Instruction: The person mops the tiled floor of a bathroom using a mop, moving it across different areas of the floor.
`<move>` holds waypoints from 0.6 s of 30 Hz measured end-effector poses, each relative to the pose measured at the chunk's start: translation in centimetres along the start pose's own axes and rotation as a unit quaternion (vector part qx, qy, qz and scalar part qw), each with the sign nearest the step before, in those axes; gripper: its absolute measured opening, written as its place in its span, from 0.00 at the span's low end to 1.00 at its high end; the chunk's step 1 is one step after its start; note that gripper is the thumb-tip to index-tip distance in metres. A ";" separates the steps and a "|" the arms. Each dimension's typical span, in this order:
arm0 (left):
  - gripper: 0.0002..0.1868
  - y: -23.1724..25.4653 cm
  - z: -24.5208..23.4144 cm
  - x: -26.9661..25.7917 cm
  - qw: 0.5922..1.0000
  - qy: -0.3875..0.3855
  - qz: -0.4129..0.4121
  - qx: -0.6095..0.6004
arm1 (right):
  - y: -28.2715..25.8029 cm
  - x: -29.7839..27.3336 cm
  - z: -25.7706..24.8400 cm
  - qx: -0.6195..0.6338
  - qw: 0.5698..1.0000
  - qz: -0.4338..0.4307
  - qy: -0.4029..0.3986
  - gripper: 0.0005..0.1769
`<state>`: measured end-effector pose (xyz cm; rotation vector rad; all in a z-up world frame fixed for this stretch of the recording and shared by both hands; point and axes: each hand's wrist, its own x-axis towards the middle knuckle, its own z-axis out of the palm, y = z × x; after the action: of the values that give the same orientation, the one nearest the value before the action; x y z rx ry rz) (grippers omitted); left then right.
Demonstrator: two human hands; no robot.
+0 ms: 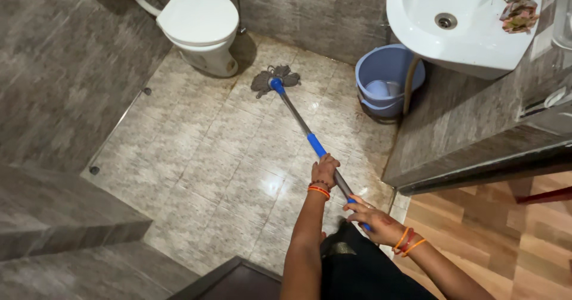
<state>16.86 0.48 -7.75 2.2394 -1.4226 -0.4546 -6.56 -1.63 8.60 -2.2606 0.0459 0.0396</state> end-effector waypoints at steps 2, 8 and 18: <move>0.21 2.2 0.3 -1.0 1.000 0.017 -0.003 -0.006 | -0.4 -2.1 -1.1 0.044 0.999 0.009 0.009 0.22; 0.13 12.6 -3.0 -4.9 0.990 0.115 0.075 -0.027 | -6.2 -9.5 -9.5 0.077 0.997 -0.028 0.007 0.19; 0.07 24.4 -8.8 -9.5 0.940 0.201 0.197 -0.191 | -14.4 -15.8 -17.5 0.168 0.964 -0.182 0.101 0.18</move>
<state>-1.28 1.76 13.01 1.5755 -1.3729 -0.1123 -21.40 -5.70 31.53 -1.8936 -0.2383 -0.3683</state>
